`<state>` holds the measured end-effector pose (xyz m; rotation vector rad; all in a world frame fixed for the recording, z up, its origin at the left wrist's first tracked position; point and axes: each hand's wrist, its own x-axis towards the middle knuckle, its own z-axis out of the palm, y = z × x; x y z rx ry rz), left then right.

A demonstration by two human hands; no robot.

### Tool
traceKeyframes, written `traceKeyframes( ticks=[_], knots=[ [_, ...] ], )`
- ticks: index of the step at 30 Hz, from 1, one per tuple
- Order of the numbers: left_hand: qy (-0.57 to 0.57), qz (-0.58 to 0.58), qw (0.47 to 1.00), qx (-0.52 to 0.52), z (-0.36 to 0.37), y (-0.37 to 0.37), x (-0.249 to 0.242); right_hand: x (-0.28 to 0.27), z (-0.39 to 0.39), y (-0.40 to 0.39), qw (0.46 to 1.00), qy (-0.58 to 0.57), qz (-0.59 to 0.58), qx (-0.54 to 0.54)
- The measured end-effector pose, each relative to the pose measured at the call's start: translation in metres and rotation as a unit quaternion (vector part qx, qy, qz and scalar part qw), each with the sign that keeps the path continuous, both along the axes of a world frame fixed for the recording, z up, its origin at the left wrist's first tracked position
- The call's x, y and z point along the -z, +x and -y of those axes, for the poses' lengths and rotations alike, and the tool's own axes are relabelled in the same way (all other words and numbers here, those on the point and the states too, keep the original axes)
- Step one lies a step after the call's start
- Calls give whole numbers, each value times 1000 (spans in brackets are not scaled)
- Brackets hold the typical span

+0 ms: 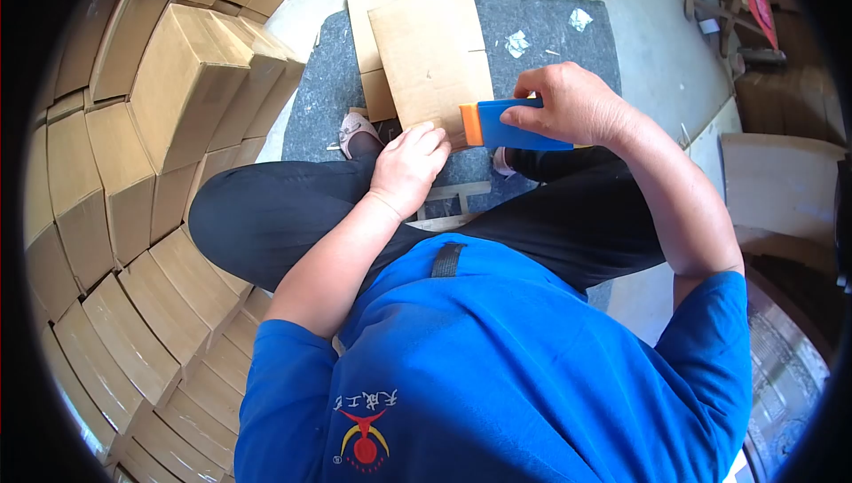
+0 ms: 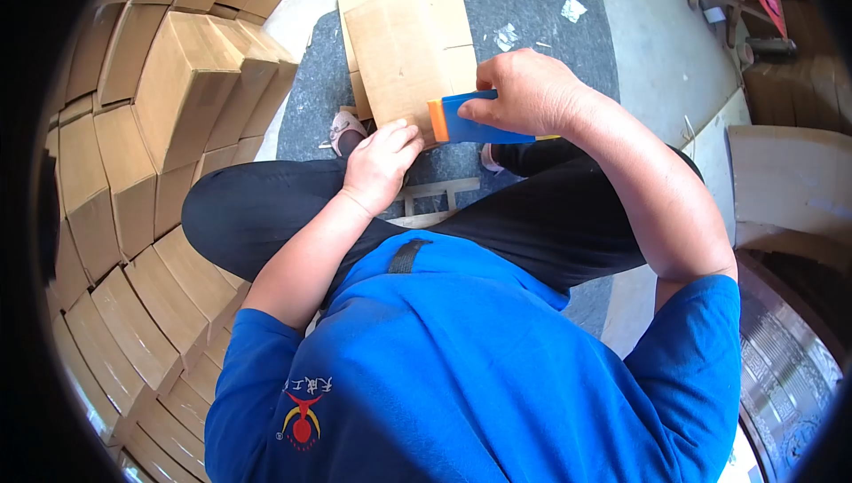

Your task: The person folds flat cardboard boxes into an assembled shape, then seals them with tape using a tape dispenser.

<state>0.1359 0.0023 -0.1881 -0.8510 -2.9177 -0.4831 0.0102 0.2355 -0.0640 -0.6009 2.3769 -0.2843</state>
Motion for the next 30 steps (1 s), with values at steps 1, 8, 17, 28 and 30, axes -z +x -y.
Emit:
traceKeyframes(
  ticks=[1,8,17,28,30],
  knots=[
    [2,10,1000,8,0,-1,-2,6,-3,-3,1000,-2,4,5],
    [-13,9,1000,-1,-2,-1,-2,25,-8,-7,1000,-28,3,7],
    [-11,90,996,-1,-5,-10,-10,36,-6,-9,1000,23,0,-1],
    [-240,93,966,-15,-18,5,-9,36,-2,-5,999,32,-6,-9],
    [-197,114,974,-18,-14,7,-16,33,-1,-6,999,41,-10,-13]
  ],
)
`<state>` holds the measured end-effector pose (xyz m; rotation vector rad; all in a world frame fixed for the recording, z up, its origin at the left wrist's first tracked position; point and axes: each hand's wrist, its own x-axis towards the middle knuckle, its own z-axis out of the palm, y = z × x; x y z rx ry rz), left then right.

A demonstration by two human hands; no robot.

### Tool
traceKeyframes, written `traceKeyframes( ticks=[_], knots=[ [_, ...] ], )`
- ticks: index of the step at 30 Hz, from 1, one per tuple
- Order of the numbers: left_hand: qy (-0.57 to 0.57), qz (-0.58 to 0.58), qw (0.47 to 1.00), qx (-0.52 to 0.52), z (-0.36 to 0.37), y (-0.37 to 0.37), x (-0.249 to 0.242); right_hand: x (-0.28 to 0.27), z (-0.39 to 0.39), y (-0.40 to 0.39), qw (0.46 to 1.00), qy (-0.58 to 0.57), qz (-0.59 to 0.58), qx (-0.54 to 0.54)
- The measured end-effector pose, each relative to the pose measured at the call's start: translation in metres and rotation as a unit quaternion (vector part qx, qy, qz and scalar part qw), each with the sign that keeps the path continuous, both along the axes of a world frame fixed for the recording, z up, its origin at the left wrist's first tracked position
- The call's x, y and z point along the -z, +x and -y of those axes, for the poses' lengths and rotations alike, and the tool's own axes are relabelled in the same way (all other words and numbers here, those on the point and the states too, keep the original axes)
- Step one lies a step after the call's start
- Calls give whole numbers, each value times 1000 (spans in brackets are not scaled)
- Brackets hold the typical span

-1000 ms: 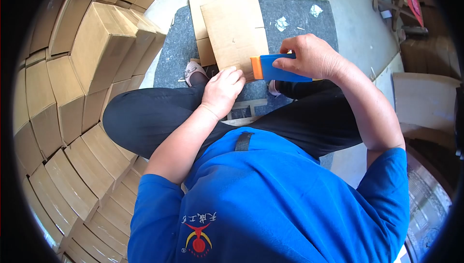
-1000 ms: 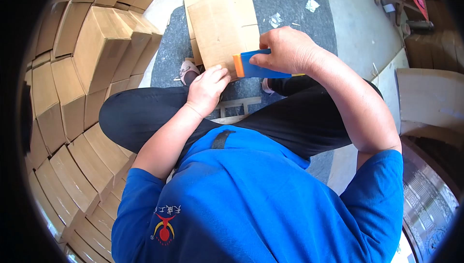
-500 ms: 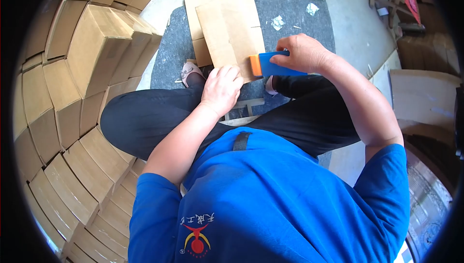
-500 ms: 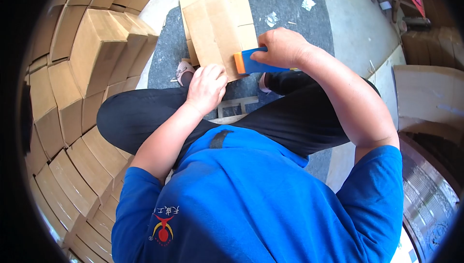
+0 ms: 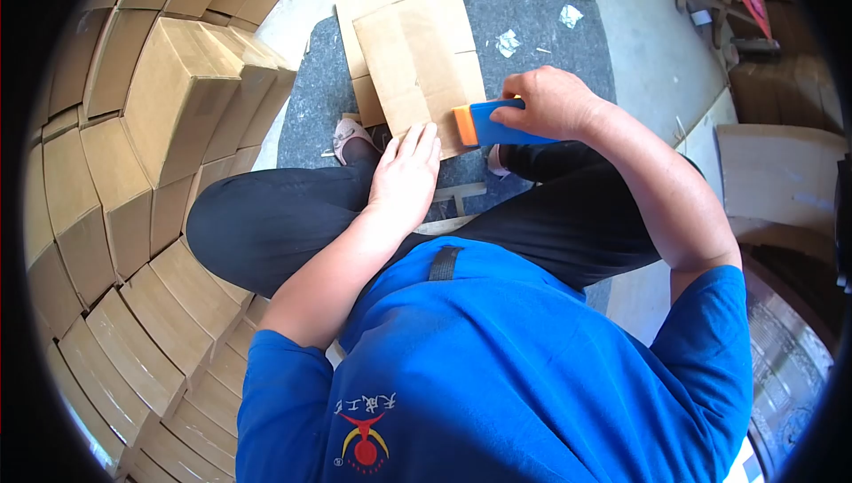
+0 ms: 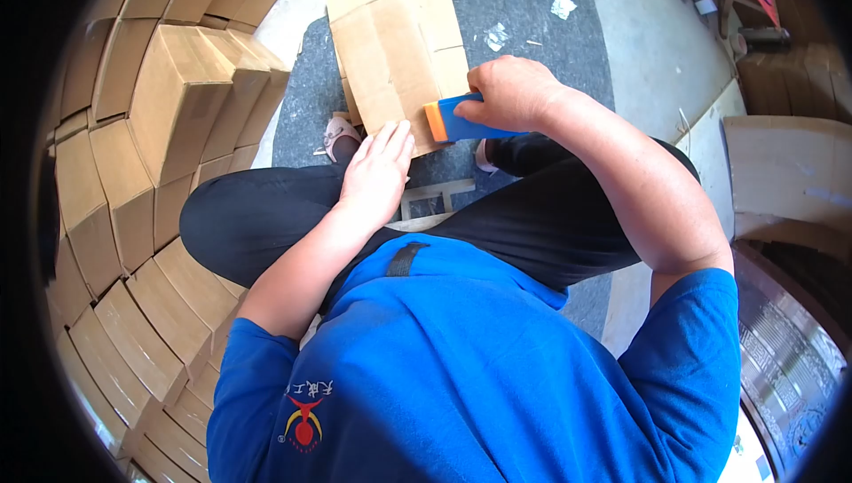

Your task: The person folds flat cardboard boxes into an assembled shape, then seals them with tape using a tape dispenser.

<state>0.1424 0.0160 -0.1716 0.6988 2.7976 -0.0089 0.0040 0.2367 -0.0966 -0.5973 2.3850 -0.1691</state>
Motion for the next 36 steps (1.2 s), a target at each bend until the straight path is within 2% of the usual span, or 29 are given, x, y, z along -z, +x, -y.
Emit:
traceKeyframes(
  ticks=[1,7,9,10,11,13,15,17,18,21,23,26,32,36],
  knots=[
    [43,20,999,-11,3,2,-3,-2,1,0,1000,3,6,-3],
    [32,12,999,2,8,0,2,4,-4,7,1000,-11,9,8],
    [53,-3,998,17,8,-8,0,0,0,-1,1000,-21,-18,6],
    [99,-18,995,5,10,-8,1,-3,2,-1,1000,-8,-8,-3],
    [97,-21,995,7,12,-8,3,-5,1,0,1000,7,4,-10],
    [208,30,976,-65,11,-7,-5,-4,-1,4,1000,-2,1,-10],
    [220,63,968,-102,6,-12,-8,0,-3,5,1000,-14,0,10],
    [217,-73,966,-120,-8,-19,-8,-1,-6,1,1000,-12,8,4],
    [166,-50,979,-107,-15,-22,-5,2,-8,-1,1000,-16,14,-1],
    [108,12,985,-138,-32,-24,18,3,-8,-3,999,-21,24,-4],
    [94,3,986,-139,-30,-22,31,2,-9,-4,999,-22,28,-2],
    [65,14,988,-141,-28,-26,31,1,-21,-4,993,-112,31,10],
    [47,14,991,-126,-29,-28,39,-29,-66,-20,993,-91,40,59],
    [10,21,993,-117,-31,-30,39,-23,-95,-29,994,-66,47,71]
  ],
)
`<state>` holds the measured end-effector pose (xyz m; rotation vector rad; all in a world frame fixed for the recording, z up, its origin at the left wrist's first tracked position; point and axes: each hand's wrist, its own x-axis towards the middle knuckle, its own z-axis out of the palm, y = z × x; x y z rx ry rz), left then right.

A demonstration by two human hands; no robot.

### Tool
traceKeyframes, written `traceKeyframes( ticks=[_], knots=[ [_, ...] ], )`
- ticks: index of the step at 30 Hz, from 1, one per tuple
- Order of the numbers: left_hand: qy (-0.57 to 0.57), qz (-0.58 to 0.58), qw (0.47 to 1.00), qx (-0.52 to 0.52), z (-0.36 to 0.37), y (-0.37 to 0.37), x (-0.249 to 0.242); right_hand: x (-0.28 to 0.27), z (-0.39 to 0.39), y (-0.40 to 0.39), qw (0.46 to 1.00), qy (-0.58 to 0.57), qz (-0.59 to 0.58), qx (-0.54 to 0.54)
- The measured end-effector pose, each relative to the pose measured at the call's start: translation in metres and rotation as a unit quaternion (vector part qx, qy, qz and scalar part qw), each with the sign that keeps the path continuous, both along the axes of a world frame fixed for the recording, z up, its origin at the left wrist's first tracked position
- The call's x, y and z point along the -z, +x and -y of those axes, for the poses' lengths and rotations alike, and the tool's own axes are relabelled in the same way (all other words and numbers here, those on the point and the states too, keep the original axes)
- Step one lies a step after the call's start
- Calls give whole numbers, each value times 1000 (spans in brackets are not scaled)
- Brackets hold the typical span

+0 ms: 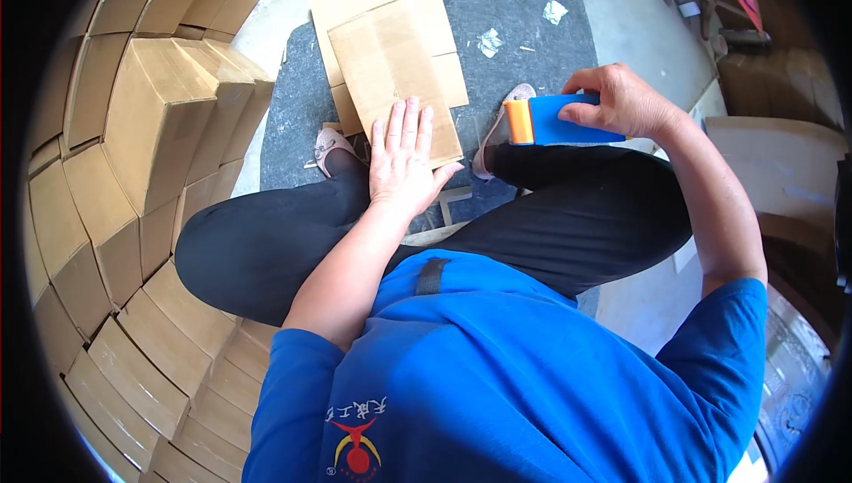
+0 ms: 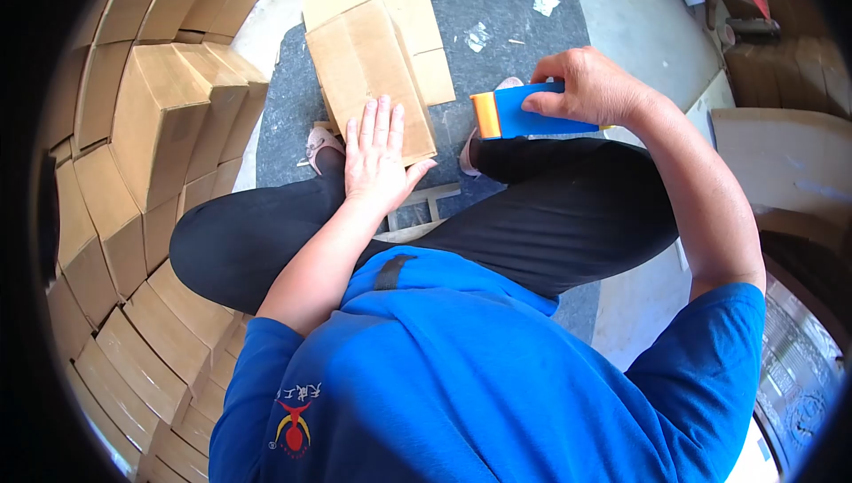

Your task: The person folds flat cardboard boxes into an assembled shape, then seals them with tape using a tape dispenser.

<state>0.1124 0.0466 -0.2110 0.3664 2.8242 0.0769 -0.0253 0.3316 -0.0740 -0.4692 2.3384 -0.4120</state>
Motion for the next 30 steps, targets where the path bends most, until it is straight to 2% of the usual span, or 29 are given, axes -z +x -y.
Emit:
traceKeyframes(
  ticks=[3,7,12,14,18,20,21,23,26,28,30],
  knots=[
    [9,-6,1000,-2,0,-1,1,33,0,-3,997,38,-43,-58],
    [19,-1,1000,-9,-2,-1,1,61,47,7,986,134,-48,-84],
    [-4,10,1000,-13,-4,-1,0,89,104,58,983,101,-131,-76],
    [25,2,999,-22,-3,-1,1,101,115,69,975,119,-145,-119],
    [34,-2,999,-24,0,0,-1,144,122,80,976,123,-122,-134],
    [106,-20,993,-40,3,0,-3,151,126,76,984,127,-30,-120],
    [106,-24,993,-40,6,-1,-2,168,124,78,977,152,-44,-142],
    [273,-68,959,-37,16,1,1,199,117,82,953,181,-93,-223],
    [434,-140,881,-124,31,-19,1,180,126,86,904,262,-44,-336],
    [404,-197,880,-155,44,-49,-7,151,130,91,904,221,-14,-365],
    [332,-217,905,-155,57,-89,-6,145,137,102,913,191,1,-360]
  ],
)
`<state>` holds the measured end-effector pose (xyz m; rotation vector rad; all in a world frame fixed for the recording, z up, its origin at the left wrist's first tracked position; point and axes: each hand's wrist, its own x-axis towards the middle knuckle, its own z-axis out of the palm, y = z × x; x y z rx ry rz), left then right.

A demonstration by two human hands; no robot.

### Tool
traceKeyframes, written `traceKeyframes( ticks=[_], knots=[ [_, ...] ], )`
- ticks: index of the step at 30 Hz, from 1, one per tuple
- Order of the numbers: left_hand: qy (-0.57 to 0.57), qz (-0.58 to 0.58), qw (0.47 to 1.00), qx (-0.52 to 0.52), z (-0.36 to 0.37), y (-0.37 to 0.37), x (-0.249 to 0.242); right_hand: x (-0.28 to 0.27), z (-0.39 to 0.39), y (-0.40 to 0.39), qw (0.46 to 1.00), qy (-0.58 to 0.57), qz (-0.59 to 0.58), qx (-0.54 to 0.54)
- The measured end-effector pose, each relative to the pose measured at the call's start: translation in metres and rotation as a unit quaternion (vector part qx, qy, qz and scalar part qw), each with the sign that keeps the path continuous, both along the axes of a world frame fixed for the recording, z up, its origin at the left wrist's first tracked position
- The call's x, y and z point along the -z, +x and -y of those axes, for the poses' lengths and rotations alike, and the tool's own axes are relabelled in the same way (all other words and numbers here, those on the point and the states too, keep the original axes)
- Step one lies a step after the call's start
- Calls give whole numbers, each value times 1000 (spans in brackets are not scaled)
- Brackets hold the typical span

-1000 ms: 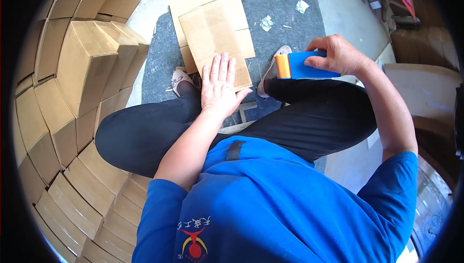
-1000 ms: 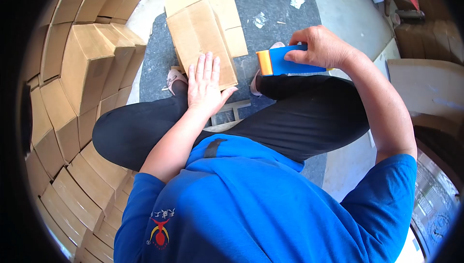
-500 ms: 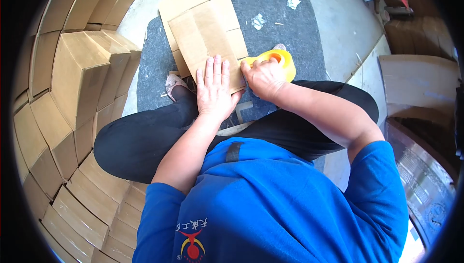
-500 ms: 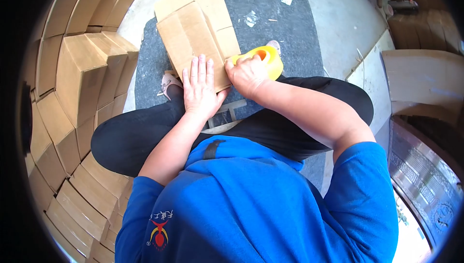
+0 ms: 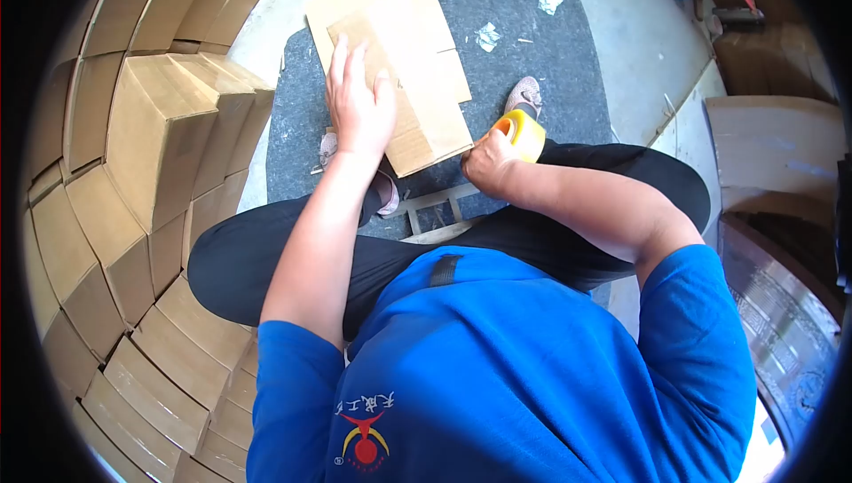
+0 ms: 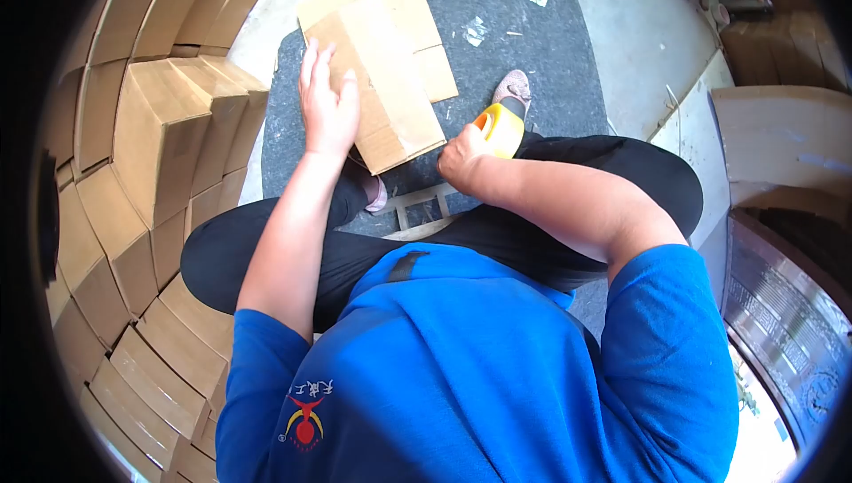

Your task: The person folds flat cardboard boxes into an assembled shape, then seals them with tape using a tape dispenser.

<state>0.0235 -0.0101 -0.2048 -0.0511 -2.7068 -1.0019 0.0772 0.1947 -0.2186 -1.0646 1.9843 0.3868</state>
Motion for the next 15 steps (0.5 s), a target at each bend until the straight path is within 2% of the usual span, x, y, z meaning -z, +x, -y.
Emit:
traceKeyframes(
  ticks=[2,3,4,5,6,7,8,10,11,13,15],
  knots=[
    [-38,5,999,-8,7,-39,11,-5,8,10,1000,-9,16,20],
    [-103,3,994,-26,9,-58,21,6,8,15,996,-60,14,70],
    [-168,0,985,-43,12,-68,23,-4,11,10,996,-61,12,71],
    [-168,-2,985,-43,19,-71,23,-13,14,4,984,-37,53,164],
    [-162,76,983,-43,25,-75,14,-24,15,-4,962,-14,93,256],
    [-156,153,975,-42,29,-79,5,-29,11,-13,951,-9,100,291],
    [-144,166,972,-86,32,-77,-4,-34,4,-22,952,-7,84,295],
    [-100,113,979,-138,54,-68,11,-49,-12,-41,951,-22,28,308],
    [-37,102,980,-168,60,-60,10,-47,-21,-53,945,-35,-11,324],
    [5,133,958,-255,62,-39,13,-53,-33,-79,941,-33,-74,329],
    [59,176,939,-290,59,-14,26,-51,-42,-103,951,-16,-104,291]
  ],
)
